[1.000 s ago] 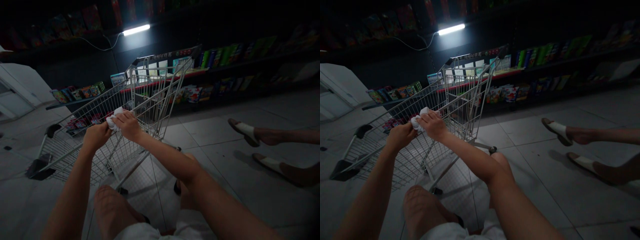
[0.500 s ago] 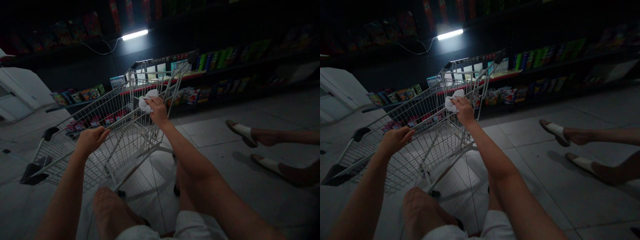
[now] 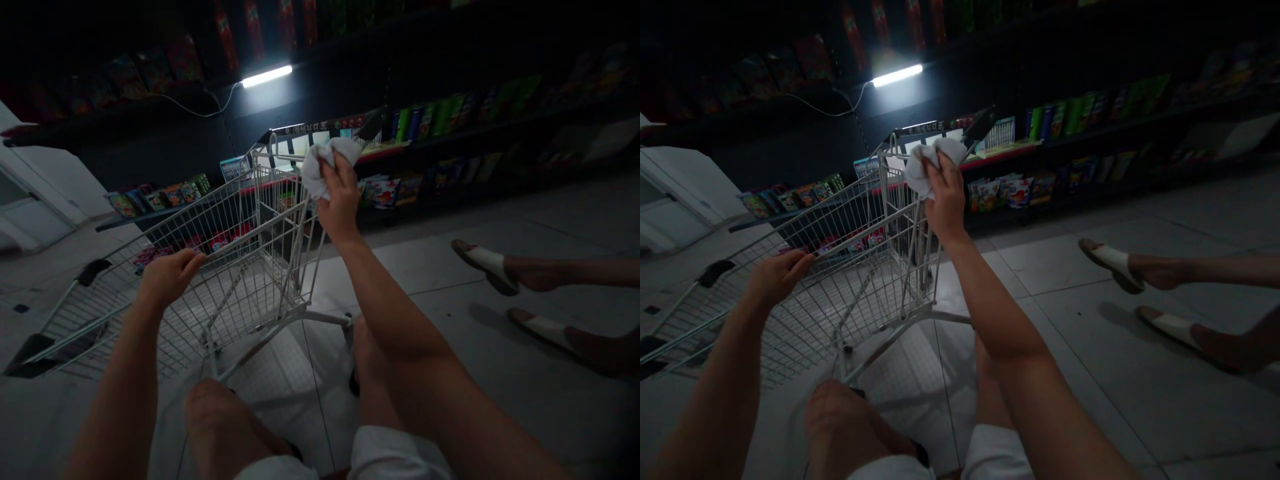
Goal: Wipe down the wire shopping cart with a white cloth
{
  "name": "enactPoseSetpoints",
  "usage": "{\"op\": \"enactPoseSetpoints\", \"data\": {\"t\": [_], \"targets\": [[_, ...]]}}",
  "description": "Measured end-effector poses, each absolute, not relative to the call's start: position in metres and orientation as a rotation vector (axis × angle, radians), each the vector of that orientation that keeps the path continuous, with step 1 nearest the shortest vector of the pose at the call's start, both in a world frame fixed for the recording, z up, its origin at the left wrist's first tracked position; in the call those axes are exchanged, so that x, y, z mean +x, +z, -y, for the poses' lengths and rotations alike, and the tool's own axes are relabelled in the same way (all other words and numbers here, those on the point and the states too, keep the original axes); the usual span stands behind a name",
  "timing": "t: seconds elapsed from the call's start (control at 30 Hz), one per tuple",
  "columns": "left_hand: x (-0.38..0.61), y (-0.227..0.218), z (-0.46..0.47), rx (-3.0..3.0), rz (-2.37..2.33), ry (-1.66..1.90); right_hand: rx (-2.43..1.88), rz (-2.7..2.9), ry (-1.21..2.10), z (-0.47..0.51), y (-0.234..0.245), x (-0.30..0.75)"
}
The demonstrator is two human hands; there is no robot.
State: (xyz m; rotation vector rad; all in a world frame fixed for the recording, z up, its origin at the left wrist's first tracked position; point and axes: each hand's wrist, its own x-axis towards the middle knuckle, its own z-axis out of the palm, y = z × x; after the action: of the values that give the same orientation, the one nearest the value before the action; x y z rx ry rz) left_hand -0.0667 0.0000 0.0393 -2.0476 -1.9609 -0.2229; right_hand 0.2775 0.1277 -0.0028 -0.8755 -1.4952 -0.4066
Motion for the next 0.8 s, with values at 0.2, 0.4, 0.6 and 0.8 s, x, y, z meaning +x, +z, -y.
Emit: {"op": "enactPoseSetpoints", "data": {"t": [0.2,0.4,0.6,0.8], "targets": [[0.031,0.046,-0.046,-2.209,1.669,-0.037,-0.849,1.673,-0.339,-0.111,-0.077,0.217],[0.041,0.047,-0.055,-2.293,1.633,-0.138,-0.622,1.949,-0.245,-0.086,-0.160,0.198],[0.029,0.045,-0.048,-2.300,1.655,-0.169,-0.802,1.579,-0.385,-0.113,-0.054,0.257],[0.024,0.044,-0.048,-2.300,1.642,-0.217,-0.921,1.609,-0.371,-0.145,-0.043,0.252]]}}
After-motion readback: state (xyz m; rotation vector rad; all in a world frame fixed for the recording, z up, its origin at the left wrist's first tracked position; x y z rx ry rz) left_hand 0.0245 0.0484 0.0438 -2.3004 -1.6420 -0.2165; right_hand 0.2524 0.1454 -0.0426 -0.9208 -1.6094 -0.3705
